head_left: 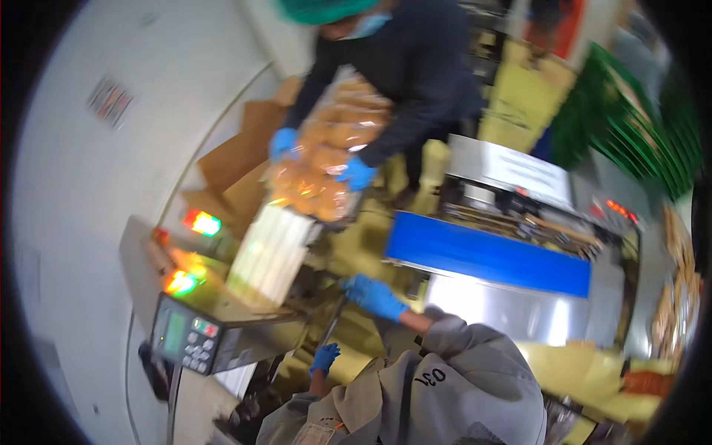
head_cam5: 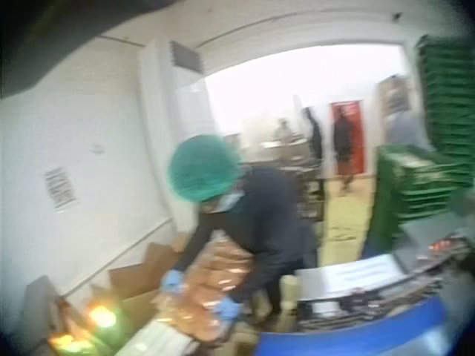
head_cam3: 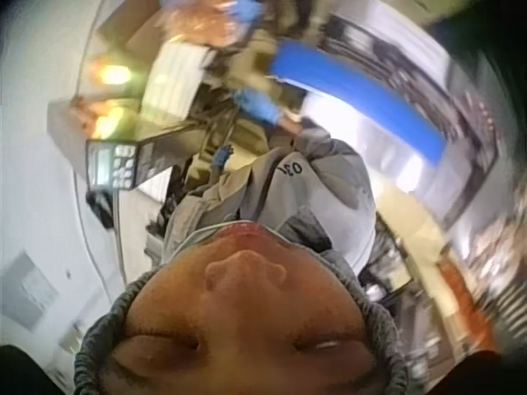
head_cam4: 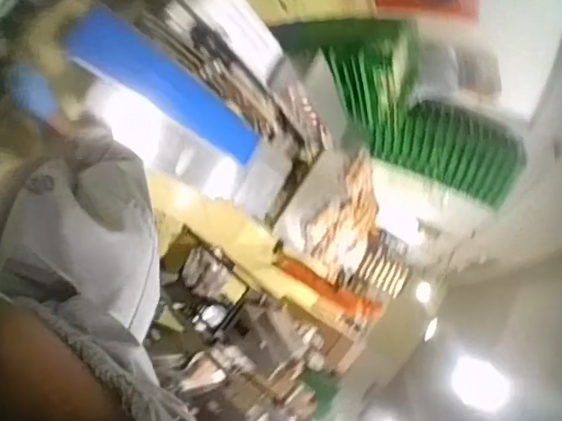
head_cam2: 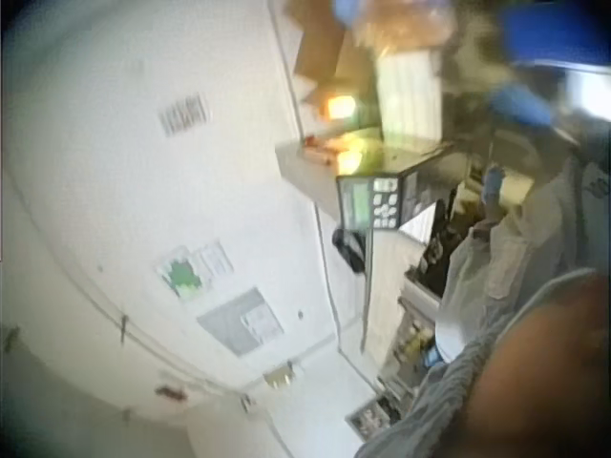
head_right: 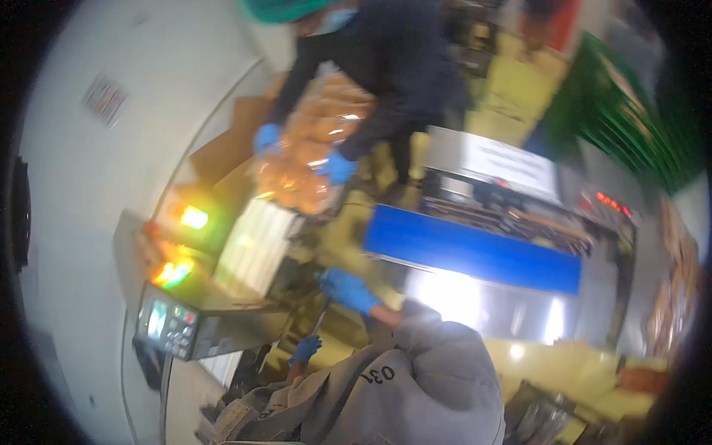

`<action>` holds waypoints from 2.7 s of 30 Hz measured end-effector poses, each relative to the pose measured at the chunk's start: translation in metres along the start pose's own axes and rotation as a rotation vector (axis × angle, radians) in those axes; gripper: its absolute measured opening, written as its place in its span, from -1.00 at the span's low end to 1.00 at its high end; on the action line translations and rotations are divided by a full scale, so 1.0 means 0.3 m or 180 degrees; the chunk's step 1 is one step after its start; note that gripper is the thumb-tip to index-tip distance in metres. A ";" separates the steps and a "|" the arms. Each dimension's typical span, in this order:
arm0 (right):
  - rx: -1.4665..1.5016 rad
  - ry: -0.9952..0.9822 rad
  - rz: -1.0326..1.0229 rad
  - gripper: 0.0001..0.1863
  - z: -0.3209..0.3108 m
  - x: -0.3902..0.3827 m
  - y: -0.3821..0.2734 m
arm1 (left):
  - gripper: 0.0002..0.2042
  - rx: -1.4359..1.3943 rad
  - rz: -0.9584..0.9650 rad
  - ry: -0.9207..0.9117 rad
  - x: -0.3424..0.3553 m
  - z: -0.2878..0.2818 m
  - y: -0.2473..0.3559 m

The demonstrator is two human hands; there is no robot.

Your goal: The person places round buns into clear plastic bags on a metal table, then feeds the bags into a continuous band sealer. The sealed packages are removed from the machine and placed into a cardboard box. The process is repeated continuously with other workers visible in the background.

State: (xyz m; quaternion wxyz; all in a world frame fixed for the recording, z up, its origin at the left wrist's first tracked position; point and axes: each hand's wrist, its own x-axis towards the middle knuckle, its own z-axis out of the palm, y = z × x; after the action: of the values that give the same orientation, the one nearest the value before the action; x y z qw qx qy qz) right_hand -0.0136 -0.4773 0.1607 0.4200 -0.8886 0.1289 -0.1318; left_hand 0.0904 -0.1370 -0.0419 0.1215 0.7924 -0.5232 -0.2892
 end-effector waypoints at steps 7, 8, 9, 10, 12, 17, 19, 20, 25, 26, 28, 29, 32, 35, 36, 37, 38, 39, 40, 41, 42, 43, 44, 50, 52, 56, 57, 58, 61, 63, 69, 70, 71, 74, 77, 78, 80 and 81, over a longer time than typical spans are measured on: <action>0.1056 0.1445 0.2428 -0.76 -0.296 -1.036 0.013 | -0.68 -0.0189 0.1004 -0.2035 0.222 0.208 0.458; 0.0769 0.1894 0.2565 -0.78 -0.359 -1.178 -0.003 | -0.68 -0.0897 0.0735 -0.2492 0.231 0.229 0.604; 0.0512 0.2332 0.2644 -0.79 -0.444 -1.293 -0.022 | -0.67 -0.1548 0.0387 -0.2913 0.252 0.238 0.741; 0.0718 0.2583 0.3036 -0.78 -0.518 -1.403 -0.020 | -0.65 -0.1356 0.1063 -0.2943 0.286 0.247 0.874; 0.1018 0.3414 0.3047 -0.71 -0.594 -1.612 0.011 | -0.62 -0.1528 0.1446 -0.3328 0.304 0.226 1.190; 0.0832 0.4212 0.3495 -0.66 -0.828 -1.914 0.117 | -0.63 -0.1642 0.2193 -0.3996 0.371 0.192 1.864; 0.0905 0.4220 0.3394 -0.67 -0.976 -1.991 0.146 | -0.63 -0.1894 0.2729 -0.4121 0.426 0.257 2.071; 0.0993 0.4355 0.3139 -0.69 -1.026 -2.077 0.208 | -0.63 -0.1761 0.1937 -0.4408 0.422 0.267 2.243; 0.0119 0.4736 0.3057 -0.69 -1.430 -2.434 0.463 | -0.63 -0.1808 0.1506 -0.4105 0.468 0.521 2.779; -0.0301 0.4832 0.3033 -0.66 -1.503 -2.546 0.566 | -0.64 -0.1808 0.1505 -0.4003 0.472 0.575 2.901; -0.1024 0.4656 0.3176 -0.59 -1.685 -2.704 0.714 | -0.64 -0.1990 0.1470 -0.3656 0.481 0.671 3.040; -0.1362 0.4458 0.3383 -0.54 -1.805 -2.785 0.772 | -0.64 -0.2119 0.1485 -0.3483 0.495 0.731 3.069; -0.2037 0.4314 0.4245 -0.35 -2.103 -3.182 0.972 | -0.64 -0.2603 0.1047 -0.3552 0.512 0.822 3.177; -0.3009 0.4094 0.5139 -0.27 -2.321 -3.509 1.041 | -0.64 -0.2425 0.1202 -0.3405 0.563 0.853 3.262; -0.2953 0.4018 0.5199 -0.31 -2.331 -3.524 1.048 | -0.64 -0.2239 0.1364 -0.3293 0.576 0.855 3.275; -0.2910 0.3935 0.5262 -0.35 -2.334 -3.537 1.039 | -0.64 -0.1891 0.1952 -0.2825 0.576 0.848 3.287; -0.2929 0.3871 0.5343 -0.39 -2.340 -3.556 1.029 | -0.64 -0.1542 0.2558 -0.2365 0.574 0.849 3.307; -0.2905 0.3854 0.5387 -0.40 -2.339 -3.549 1.032 | -0.64 -0.1543 0.2524 -0.2263 0.583 0.862 3.317; -0.2879 0.3841 0.5443 -0.40 -2.332 -3.528 1.039 | -0.64 -0.1535 0.2483 -0.2166 0.594 0.872 3.324; -0.2863 0.3831 0.5524 -0.41 -2.327 -3.515 1.029 | -0.64 -0.1885 0.1818 -0.2436 0.623 0.913 3.332; -0.2606 0.3726 0.5588 -0.45 -2.317 -3.484 1.016 | -0.63 -0.2220 0.1110 -0.2668 0.627 0.933 3.354; -0.2687 0.3769 0.5480 -0.41 -2.295 -3.446 1.007 | -0.63 -0.2397 0.0836 -0.2759 0.630 0.949 3.370; -0.2787 0.3810 0.5377 -0.36 -2.263 -3.417 0.994 | -0.62 -0.2581 0.0569 -0.2857 0.629 0.953 3.417; -0.2589 0.3772 0.4882 -0.36 -2.049 -3.193 0.803 | -0.55 -0.2400 0.0920 -0.3038 0.651 1.014 3.674; -0.2506 0.3751 0.4606 -0.31 -1.976 -3.125 0.720 | -0.50 -0.2294 0.1111 -0.2800 0.675 1.046 3.729; -0.2204 0.3414 0.4366 -0.25 -1.832 -3.068 0.610 | -0.45 -0.1700 0.1318 -0.1930 0.779 1.136 3.880; -0.2186 0.3255 0.4240 -0.25 -1.802 -3.065 0.586 | -0.53 -0.1530 0.1290 -0.1478 0.828 1.176 3.892; -0.2162 0.3122 0.4135 -0.26 -1.772 -3.075 0.566 | -0.55 -0.2173 0.0857 -0.1478 0.846 1.184 3.923; -0.1990 0.2801 0.3820 -0.26 -1.717 -3.125 0.499 | -0.56 -0.3799 -0.0124 -0.1839 0.880 1.202 3.968; -0.1982 0.2583 0.3574 -0.32 -1.719 -3.151 0.460 | -0.55 -0.4589 -0.0306 -0.2583 0.940 1.227 3.925; -0.0045 0.4437 0.3197 -0.48 -1.900 -3.197 0.567 | -0.65 -0.3828 0.0564 -0.0879 0.762 1.122 3.941; -0.0185 0.4520 0.3116 -0.46 -1.972 -3.181 0.603 | -0.67 -0.3581 0.0624 -0.0783 0.709 1.060 3.968; -0.0317 0.4576 0.2991 -0.43 -2.047 -3.152 0.648 | -0.67 -0.3686 0.0753 -0.0723 0.663 1.015 3.980; -0.0043 0.4520 0.2846 -0.39 -2.224 -3.027 0.823 | -0.68 -0.3852 0.1046 -0.0614 0.572 0.924 3.982; 0.1175 0.4039 0.2319 -0.34 -2.299 -2.949 1.051 | -0.72 -0.3878 0.1130 -0.0672 0.556 0.870 3.971; 0.2070 0.3126 0.1740 -0.47 -2.343 -2.875 1.000 | -0.73 -0.4095 0.1063 -0.0609 0.571 0.824 3.939; 0.2163 0.2954 0.1692 -0.60 -2.425 -2.759 0.885 | -0.77 -0.4116 0.0697 -0.0566 0.597 0.694 3.902; 0.2199 0.2900 0.1688 -0.65 -2.460 -2.721 0.821 | -0.78 -0.4285 0.0973 -0.0369 0.601 0.626 3.894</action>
State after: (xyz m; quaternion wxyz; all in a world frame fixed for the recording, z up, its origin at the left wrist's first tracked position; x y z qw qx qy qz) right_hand -1.0564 -0.8770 0.3175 0.6042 -0.4942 0.4607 -0.4224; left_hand -0.8547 -0.7727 0.3259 0.5979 0.4453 -0.3413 -0.5725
